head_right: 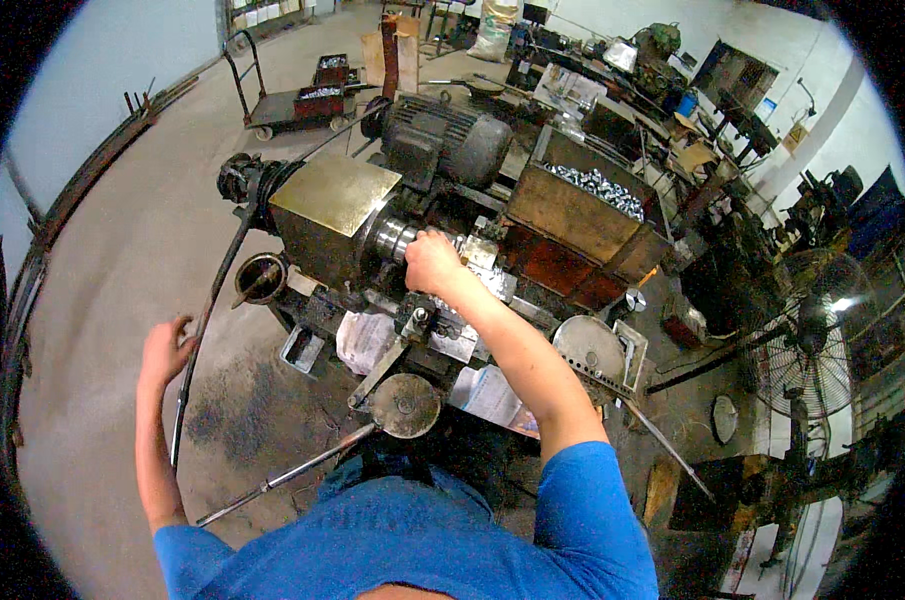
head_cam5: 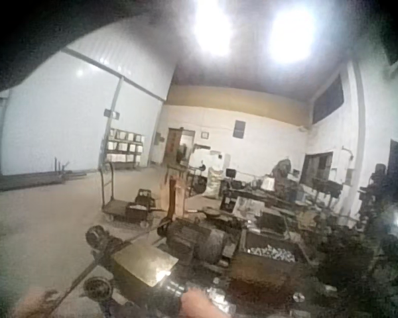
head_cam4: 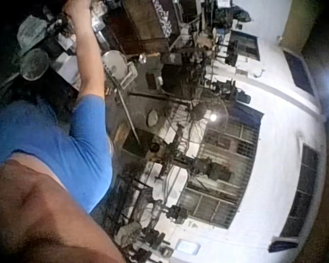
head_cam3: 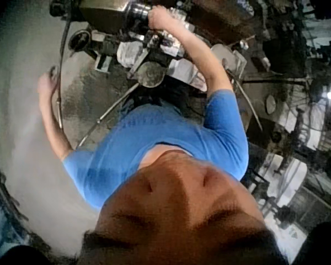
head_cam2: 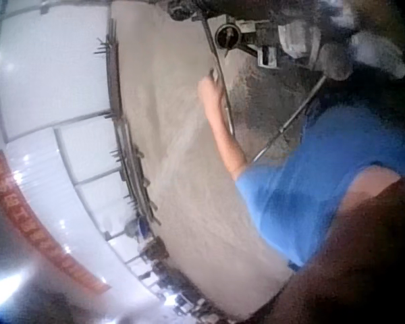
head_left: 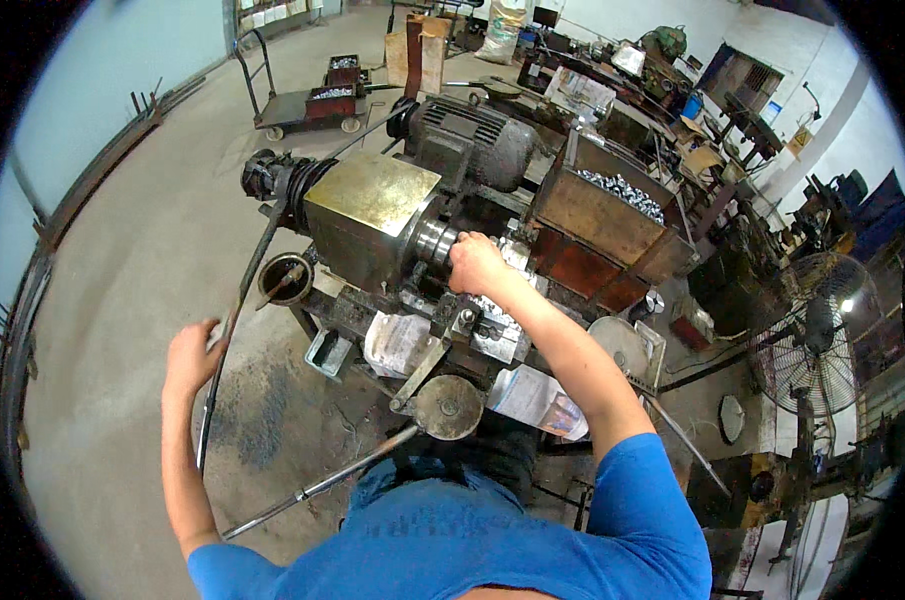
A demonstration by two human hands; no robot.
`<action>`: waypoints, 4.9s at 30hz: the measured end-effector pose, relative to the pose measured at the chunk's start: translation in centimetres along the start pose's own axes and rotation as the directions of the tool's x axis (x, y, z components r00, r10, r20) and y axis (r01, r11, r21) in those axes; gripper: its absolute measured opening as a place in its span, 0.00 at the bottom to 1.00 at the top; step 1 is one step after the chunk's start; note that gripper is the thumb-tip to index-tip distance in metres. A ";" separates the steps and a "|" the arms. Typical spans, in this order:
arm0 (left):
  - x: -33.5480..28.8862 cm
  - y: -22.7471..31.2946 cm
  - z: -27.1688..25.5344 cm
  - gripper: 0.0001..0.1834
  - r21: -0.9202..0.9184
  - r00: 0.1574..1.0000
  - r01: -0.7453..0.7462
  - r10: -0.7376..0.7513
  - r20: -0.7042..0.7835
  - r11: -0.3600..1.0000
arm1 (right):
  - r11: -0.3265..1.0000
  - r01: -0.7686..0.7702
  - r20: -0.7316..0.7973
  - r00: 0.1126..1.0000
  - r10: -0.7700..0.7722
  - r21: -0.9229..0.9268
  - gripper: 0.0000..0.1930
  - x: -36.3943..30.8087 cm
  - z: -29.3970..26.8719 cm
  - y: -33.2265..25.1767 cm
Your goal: The person operates a manual lathe machine by pulling levers to engage the spindle and then manually placing small metal components into a rotating tray.
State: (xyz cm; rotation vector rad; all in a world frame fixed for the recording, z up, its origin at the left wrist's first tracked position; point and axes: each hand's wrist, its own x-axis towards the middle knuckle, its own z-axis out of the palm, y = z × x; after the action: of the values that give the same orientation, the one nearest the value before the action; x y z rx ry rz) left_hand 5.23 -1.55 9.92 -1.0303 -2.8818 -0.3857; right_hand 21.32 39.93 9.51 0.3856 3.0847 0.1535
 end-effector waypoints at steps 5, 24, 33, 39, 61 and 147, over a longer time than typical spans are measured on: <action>-4.4 -3.3 3.3 0.21 -0.191 0.973 0.208 -0.182 0.145 0.959 | 0.973 -0.023 -0.137 0.989 0.056 0.229 0.13 -0.2 0.9 0.9; 5.3 -18.7 5.8 0.07 0.482 0.990 0.131 -0.093 -0.102 0.866 | 0.811 -0.282 -0.028 0.938 0.344 0.513 0.12 2.5 -1.7 0.0; 3.9 -5.8 16.4 0.14 -0.416 0.737 -0.097 -0.216 -0.640 0.904 | 0.825 0.015 -0.463 0.833 0.301 0.564 0.10 -8.8 -3.8 5.3; 4.1 -2.6 33.9 0.23 -0.164 0.954 0.061 -0.009 0.300 0.985 | 0.783 -0.321 -0.295 0.797 0.527 0.532 0.11 -21.1 -0.2 10.9; -4.4 -12.4 27.3 0.17 -0.140 0.734 0.397 -0.223 0.641 0.907 | 0.217 -0.973 -0.080 0.223 0.971 -0.080 0.23 -55.8 19.2 10.1; 2.4 -2.6 7.8 0.10 -0.582 0.942 0.325 -0.199 0.272 0.745 | 0.985 -0.167 -0.307 0.936 0.170 0.036 0.15 -4.6 -5.8 4.6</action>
State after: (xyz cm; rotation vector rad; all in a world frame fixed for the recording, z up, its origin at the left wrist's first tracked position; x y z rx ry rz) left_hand 1.91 -0.06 2.19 -0.7179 -3.1480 -1.4154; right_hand 26.64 42.65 15.84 0.6903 3.3563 0.2243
